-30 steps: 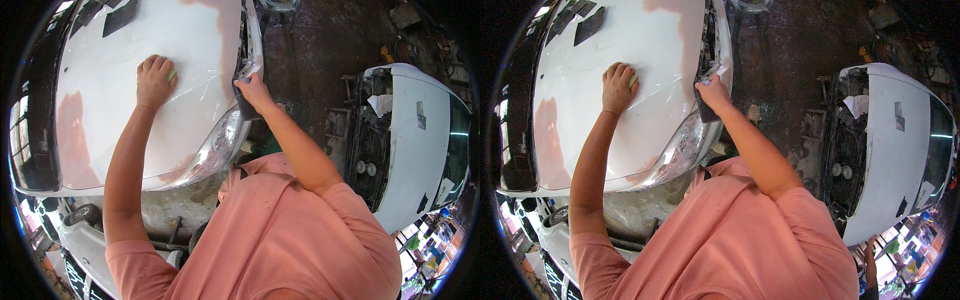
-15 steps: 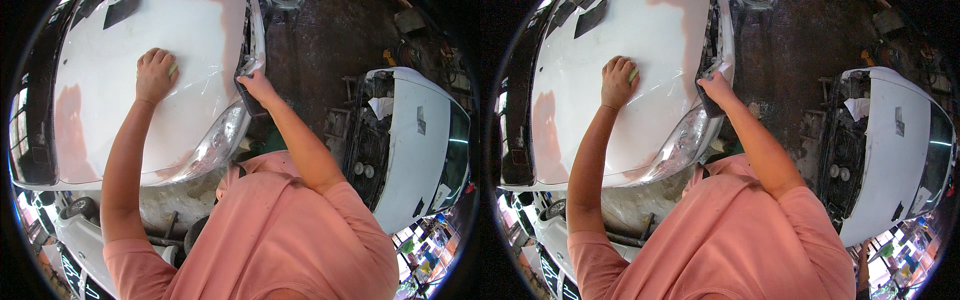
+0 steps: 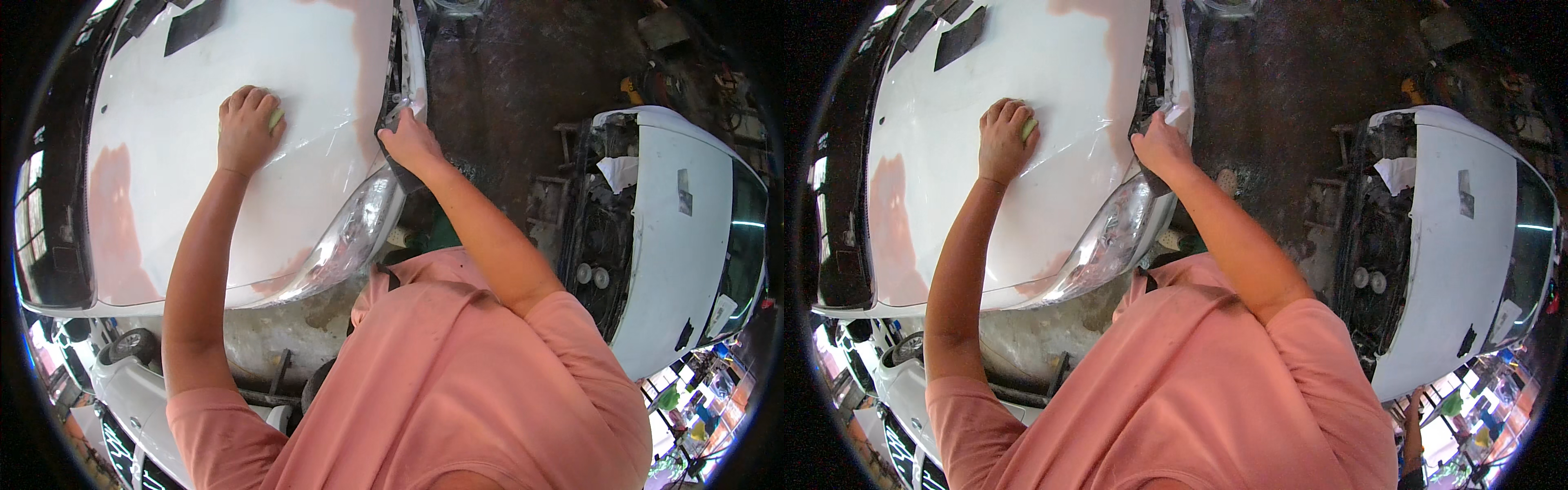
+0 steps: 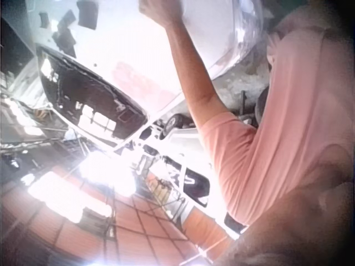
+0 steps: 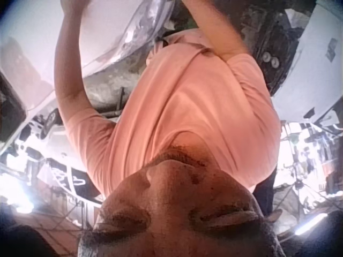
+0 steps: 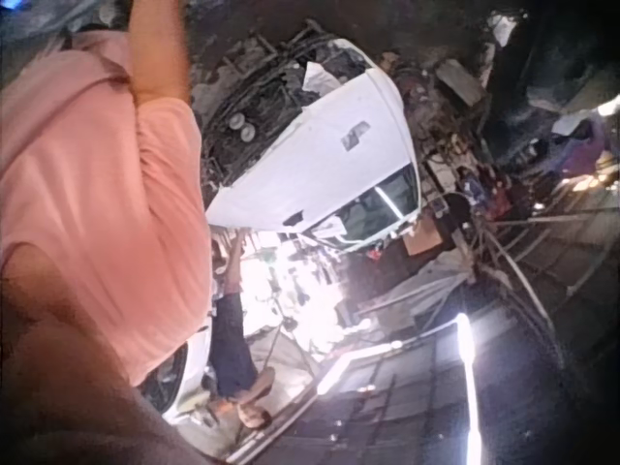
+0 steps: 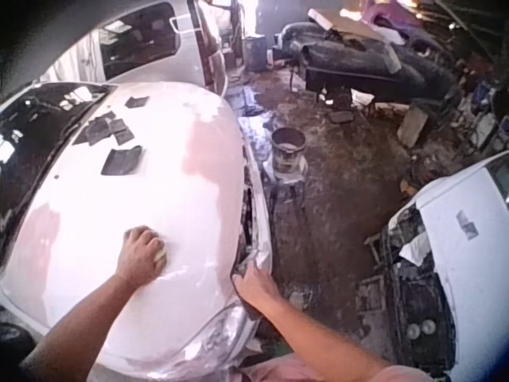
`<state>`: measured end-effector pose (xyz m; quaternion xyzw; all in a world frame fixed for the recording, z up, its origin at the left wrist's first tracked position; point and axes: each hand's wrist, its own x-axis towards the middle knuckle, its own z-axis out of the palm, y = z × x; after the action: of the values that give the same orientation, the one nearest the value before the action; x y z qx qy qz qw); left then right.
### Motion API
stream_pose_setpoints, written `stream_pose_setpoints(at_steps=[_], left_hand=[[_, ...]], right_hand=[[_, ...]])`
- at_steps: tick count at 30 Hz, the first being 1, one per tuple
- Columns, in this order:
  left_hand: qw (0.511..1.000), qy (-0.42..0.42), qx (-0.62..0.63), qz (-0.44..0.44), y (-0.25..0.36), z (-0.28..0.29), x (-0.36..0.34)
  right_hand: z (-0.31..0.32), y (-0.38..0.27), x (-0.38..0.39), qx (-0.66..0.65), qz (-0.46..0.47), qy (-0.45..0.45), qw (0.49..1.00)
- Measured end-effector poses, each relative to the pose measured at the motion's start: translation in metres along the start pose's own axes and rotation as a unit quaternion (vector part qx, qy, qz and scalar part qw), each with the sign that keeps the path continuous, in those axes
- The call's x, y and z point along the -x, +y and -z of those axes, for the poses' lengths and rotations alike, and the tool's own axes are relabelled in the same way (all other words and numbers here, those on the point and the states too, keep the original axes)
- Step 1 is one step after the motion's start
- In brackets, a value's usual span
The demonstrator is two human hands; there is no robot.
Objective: The person sands the front hood and bumper of a white car using sandpaper and water from a bucket, then wipes the surface with a cloth.
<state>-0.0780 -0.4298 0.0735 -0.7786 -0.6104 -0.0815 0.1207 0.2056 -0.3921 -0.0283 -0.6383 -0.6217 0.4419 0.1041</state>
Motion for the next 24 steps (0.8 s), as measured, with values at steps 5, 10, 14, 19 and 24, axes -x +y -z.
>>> stream_pose_setpoints(at_steps=[5,10,14,19,24], left_hand=[[1.0,0.003,0.001,-0.003,0.001,0.001,-0.002],[1.0,-0.008,0.003,0.002,-0.001,-0.001,0.002],[1.0,-0.001,0.009,-0.004,0.0,-0.001,-0.003],[1.0,-0.003,0.003,-0.008,0.001,-0.001,-0.004],[1.0,-0.005,0.007,-0.009,-0.001,0.0,0.002]], right_hand=[[-0.014,0.014,-0.001,-0.414,-0.192,-0.145,0.878],[0.002,-0.004,0.011,0.052,0.016,0.002,0.998],[0.0,-0.007,0.007,0.062,0.002,0.006,0.998],[-0.013,0.019,-0.012,-0.387,-0.184,-0.154,0.89],[0.01,-0.014,0.011,0.065,0.01,-0.037,0.997]])
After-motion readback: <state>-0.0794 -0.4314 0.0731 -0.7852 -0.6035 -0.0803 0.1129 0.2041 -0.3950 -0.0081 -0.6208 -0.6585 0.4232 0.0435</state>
